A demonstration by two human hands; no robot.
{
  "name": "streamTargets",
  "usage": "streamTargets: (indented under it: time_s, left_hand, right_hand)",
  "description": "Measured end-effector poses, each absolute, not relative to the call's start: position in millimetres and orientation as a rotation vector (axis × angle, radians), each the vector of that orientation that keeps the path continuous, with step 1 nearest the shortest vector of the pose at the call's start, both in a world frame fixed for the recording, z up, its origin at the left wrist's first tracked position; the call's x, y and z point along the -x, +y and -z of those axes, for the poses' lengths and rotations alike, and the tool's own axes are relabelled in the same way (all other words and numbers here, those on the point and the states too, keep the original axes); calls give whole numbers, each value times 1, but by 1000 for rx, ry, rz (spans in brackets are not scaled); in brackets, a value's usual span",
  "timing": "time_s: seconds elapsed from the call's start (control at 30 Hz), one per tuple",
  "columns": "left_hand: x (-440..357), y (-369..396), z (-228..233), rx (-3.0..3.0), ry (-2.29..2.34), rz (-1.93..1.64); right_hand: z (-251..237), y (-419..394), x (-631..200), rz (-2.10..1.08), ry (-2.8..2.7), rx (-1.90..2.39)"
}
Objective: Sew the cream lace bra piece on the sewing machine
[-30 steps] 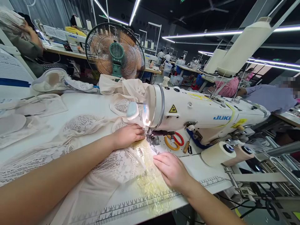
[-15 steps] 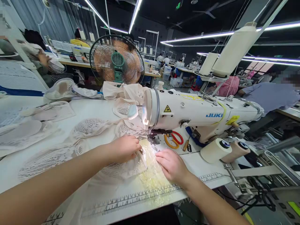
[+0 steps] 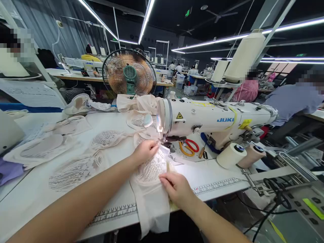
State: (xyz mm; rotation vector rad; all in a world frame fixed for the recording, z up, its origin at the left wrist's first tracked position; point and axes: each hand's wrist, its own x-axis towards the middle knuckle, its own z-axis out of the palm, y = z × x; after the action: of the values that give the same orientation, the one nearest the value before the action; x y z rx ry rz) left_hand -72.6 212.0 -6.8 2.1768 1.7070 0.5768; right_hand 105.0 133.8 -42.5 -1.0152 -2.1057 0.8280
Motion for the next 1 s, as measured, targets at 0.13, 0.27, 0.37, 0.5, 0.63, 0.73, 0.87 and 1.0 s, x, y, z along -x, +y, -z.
streamTargets:
  time_s: [0.13, 0.27, 0.37, 0.5, 0.63, 0.73, 0.87, 1.0]
  left_hand:
    - [72, 200, 11, -2319, 1779, -268]
    - [66, 189, 5, -2421, 1768, 83]
    - [60, 187, 0, -2431, 1813, 225]
    - [54, 190, -4, -2398, 1873, 305]
    - [50, 196, -7, -2369, 1882, 323]
    - [49, 200, -7, -2356, 1861, 322]
    - [49, 205, -6, -2333, 1832, 316]
    - [49, 206, -7, -2303, 1852, 284]
  right_hand:
    - [40, 145, -114, -815, -2087, 1282]
    - [40, 147, -118, -839, -2111, 1348]
    - [39, 149, -119, -865, -2100, 1359]
    - [35, 159, -119, -846, -2110, 1404]
    - [32, 170, -119, -807, -2134, 1456]
    - [31, 175, -119, -808, -2143, 1480]
    - [31, 178, -119, -810, -2169, 1495]
    - [29, 180, -120, -802, -2197, 1501]
